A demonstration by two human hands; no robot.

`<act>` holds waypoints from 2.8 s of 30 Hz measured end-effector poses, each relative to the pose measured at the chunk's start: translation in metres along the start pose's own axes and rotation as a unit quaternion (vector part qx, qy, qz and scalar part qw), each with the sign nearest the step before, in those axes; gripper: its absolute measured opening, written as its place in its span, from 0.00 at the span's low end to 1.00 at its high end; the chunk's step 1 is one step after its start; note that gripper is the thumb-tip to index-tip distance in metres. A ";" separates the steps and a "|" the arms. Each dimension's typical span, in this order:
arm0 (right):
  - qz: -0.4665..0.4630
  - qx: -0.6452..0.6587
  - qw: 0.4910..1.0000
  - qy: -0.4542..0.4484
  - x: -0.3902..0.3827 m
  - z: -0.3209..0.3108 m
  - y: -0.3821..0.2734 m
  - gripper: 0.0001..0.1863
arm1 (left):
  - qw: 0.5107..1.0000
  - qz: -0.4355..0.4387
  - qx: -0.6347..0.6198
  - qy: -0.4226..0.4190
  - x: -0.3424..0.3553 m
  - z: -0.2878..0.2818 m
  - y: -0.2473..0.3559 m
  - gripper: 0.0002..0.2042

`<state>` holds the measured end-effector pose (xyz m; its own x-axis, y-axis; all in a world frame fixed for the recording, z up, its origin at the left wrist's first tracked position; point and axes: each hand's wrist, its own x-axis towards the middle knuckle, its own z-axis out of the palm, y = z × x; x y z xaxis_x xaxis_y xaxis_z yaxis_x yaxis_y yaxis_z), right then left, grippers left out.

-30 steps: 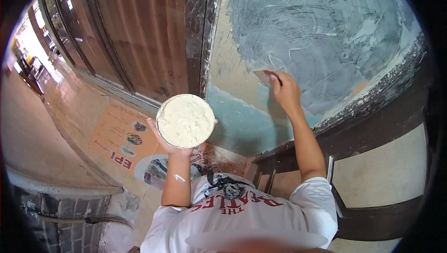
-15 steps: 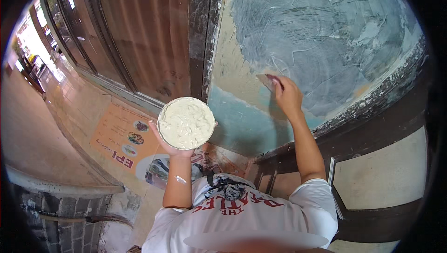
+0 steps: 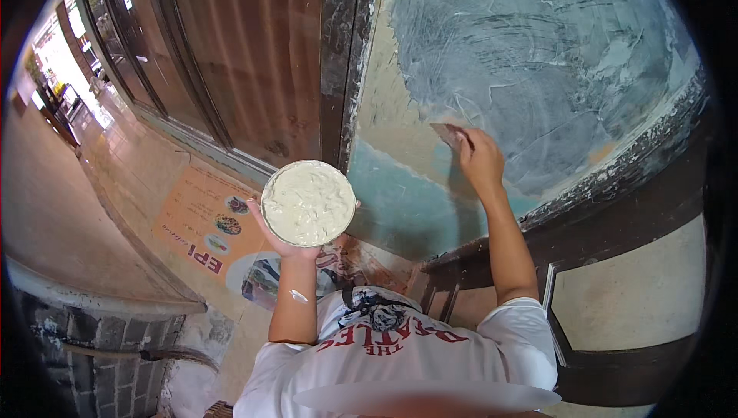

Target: The person applies wall putty to a wall surface using a hand scraper to smooth it.

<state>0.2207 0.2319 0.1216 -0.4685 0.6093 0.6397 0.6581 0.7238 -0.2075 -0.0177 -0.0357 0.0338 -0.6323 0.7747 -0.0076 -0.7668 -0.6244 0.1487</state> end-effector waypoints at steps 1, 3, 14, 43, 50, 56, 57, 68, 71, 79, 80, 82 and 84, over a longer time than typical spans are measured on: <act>-0.006 0.026 0.999 0.020 0.002 -0.004 -0.002 0.07 | 1.000 0.004 0.001 -0.008 -0.001 0.002 -0.001 0.43; -0.010 0.031 0.999 0.017 -0.001 -0.005 -0.006 0.07 | 1.000 0.006 -0.005 -0.013 -0.001 0.001 -0.001 0.43; -0.005 0.005 1.000 -0.002 -0.002 -0.004 0.000 0.08 | 0.993 -0.026 -0.050 -0.104 -0.003 0.005 -0.006 0.43; 0.146 0.490 0.812 -0.280 0.036 -0.063 -0.014 0.13 | 0.986 -0.133 0.002 -0.104 0.000 0.070 -0.036 0.46; -0.312 0.173 0.933 -0.045 0.026 -0.118 -0.084 0.12 | 0.988 -0.110 -0.021 -0.105 0.007 0.077 -0.031 0.43; -0.497 0.048 0.866 0.020 0.015 -0.128 -0.101 0.12 | 0.977 -0.127 -0.040 -0.168 0.007 0.090 -0.036 0.42; -0.507 0.053 0.860 0.015 0.016 -0.129 -0.102 0.14 | 0.972 -0.136 -0.054 -0.184 0.007 0.090 -0.036 0.42; -0.503 0.064 0.862 0.001 0.009 -0.124 -0.103 0.16 | 0.974 -0.146 -0.025 -0.173 0.003 0.103 -0.044 0.42; -0.506 0.058 0.861 -0.010 0.007 -0.125 -0.104 0.16 | 0.971 -0.155 -0.024 -0.179 0.002 0.102 -0.046 0.42; -0.492 0.098 0.865 -0.006 0.002 -0.125 -0.104 0.18 | 0.975 -0.146 -0.015 -0.166 0.003 0.100 -0.048 0.42; -0.492 0.102 0.865 -0.002 0.002 -0.125 -0.104 0.18 | 0.975 -0.144 -0.015 -0.165 0.002 0.100 -0.048 0.42; -0.491 0.102 0.865 0.007 0.004 -0.124 -0.104 0.16 | 0.974 -0.151 -0.020 -0.168 0.002 0.099 -0.049 0.42; -0.495 0.105 0.862 0.014 0.004 -0.126 -0.102 0.14 | 0.975 -0.148 -0.036 -0.163 0.001 0.097 -0.050 0.42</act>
<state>0.2257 0.1202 0.2384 -0.7224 -0.3469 0.5981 -0.1791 0.9294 0.3228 0.0303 0.0060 0.1223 -0.3229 0.9049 0.2772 -0.9234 -0.3654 0.1172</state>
